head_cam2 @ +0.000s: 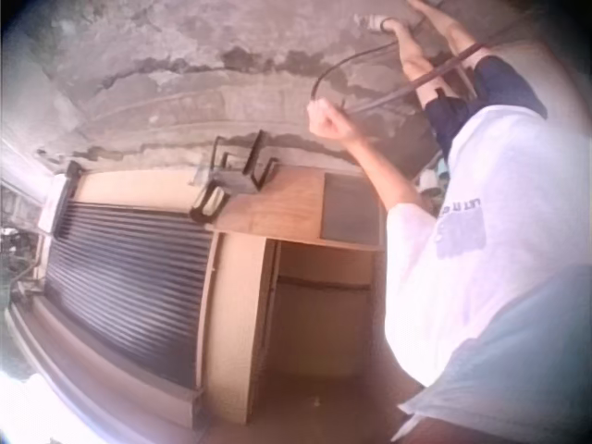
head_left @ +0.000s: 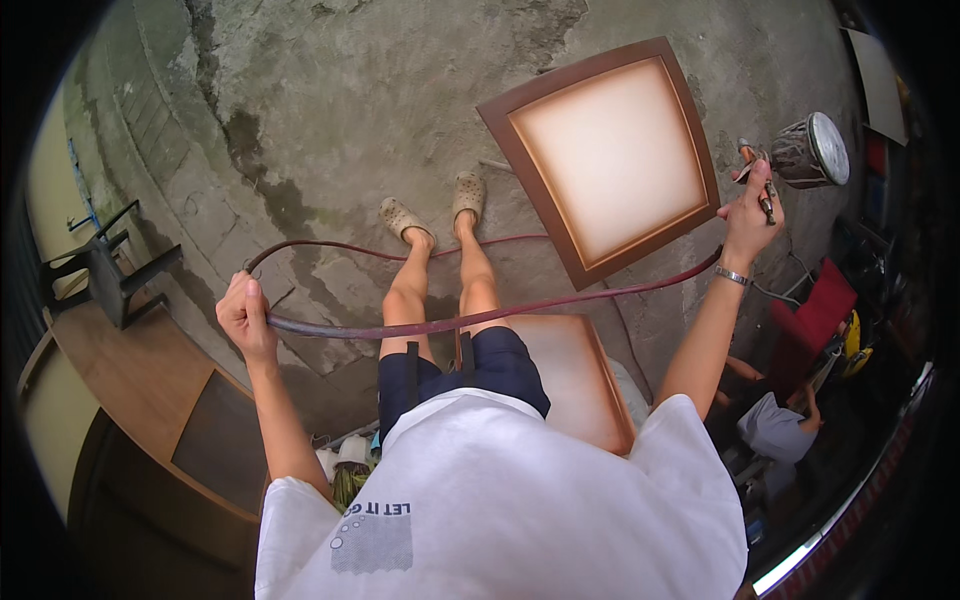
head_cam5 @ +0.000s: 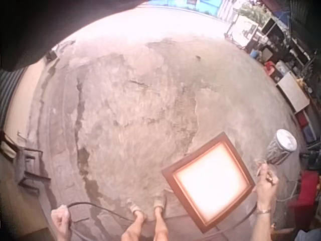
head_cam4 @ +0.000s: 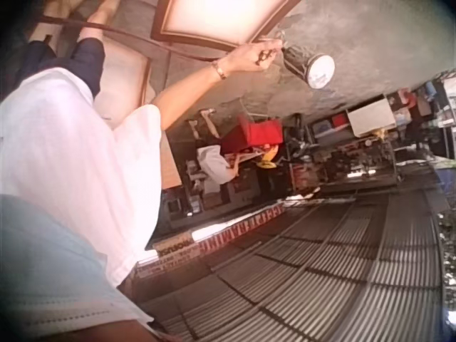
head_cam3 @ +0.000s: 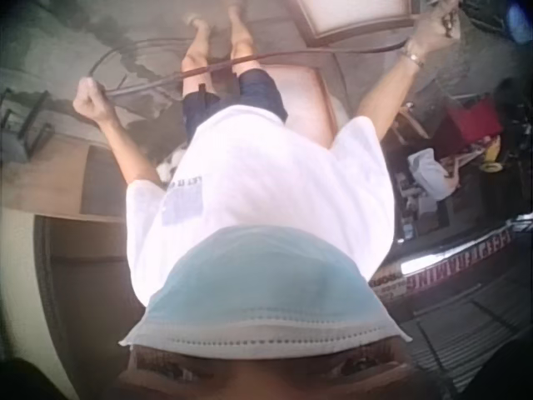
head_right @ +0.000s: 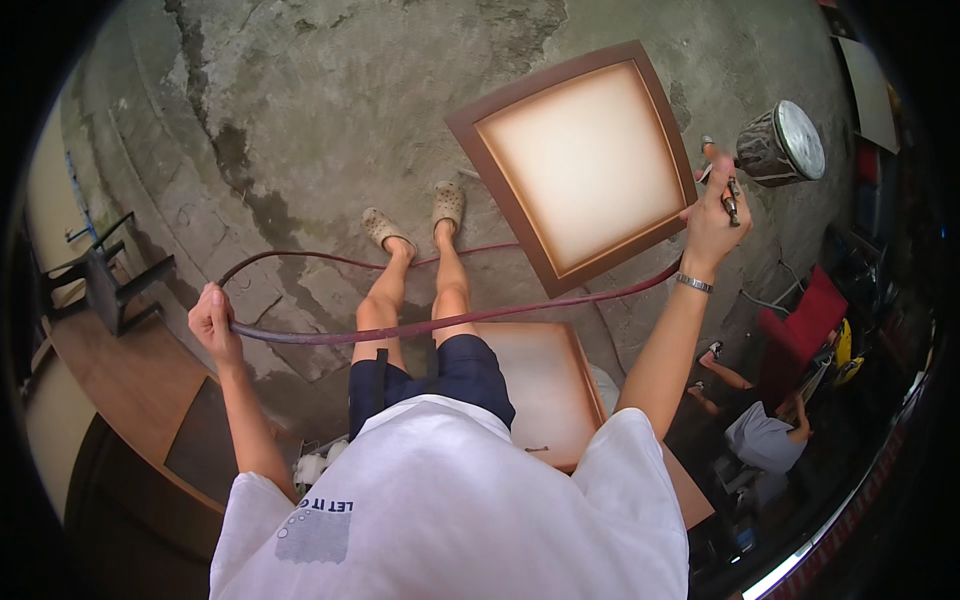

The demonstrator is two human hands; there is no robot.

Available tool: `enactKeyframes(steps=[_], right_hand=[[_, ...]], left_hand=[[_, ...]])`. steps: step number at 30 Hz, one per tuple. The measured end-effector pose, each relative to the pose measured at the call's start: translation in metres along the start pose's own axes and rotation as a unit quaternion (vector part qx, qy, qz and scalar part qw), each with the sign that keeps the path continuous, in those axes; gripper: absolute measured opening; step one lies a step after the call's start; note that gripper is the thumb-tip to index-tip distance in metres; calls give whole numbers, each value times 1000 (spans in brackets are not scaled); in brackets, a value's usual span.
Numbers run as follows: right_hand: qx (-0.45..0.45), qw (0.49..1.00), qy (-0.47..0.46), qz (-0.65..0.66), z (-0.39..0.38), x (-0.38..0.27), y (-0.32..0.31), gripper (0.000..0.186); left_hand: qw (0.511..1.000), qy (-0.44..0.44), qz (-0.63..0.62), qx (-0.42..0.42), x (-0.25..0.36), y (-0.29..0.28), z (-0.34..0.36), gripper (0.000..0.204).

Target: The person uses a spray gun connected to an air hose to apply a light-colored finish to two wooden frames placed on the ground. The person moves around the frames to cover all sides and edges, then briefly touches one frame before walking away.

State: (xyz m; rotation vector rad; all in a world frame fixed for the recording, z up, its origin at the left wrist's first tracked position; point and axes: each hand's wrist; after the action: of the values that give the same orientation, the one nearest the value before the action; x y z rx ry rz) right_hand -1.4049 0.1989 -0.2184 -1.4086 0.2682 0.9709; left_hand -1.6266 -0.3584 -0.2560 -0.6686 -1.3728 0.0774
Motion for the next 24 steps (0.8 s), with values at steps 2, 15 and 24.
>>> enactKeyframes(steps=[2, 15, 24], right_hand=[[-25, 999, 30, 11, -20, 8, 28, 45], [-268, 956, 108, 55, -142, -39, 91, 34], [-213, 974, 72, 16, -41, 2, 118, 33]], left_hand=[[999, 8, 17, -29, -16, -5, 13, 45], [995, -63, -15, -78, -67, -22, 69, 46], [994, -29, 8, -103, -21, 41, 110, 45]])
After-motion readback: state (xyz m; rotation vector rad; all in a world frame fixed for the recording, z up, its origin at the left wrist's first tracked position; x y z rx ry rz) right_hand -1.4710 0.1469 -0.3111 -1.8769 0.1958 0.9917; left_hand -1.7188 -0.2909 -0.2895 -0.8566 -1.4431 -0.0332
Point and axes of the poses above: each hand's wrist, its own z-axis towards the middle knuckle, its own y-axis out of the palm, x = y × z, and after that the axes turned 3 degrees about -y, right-handed
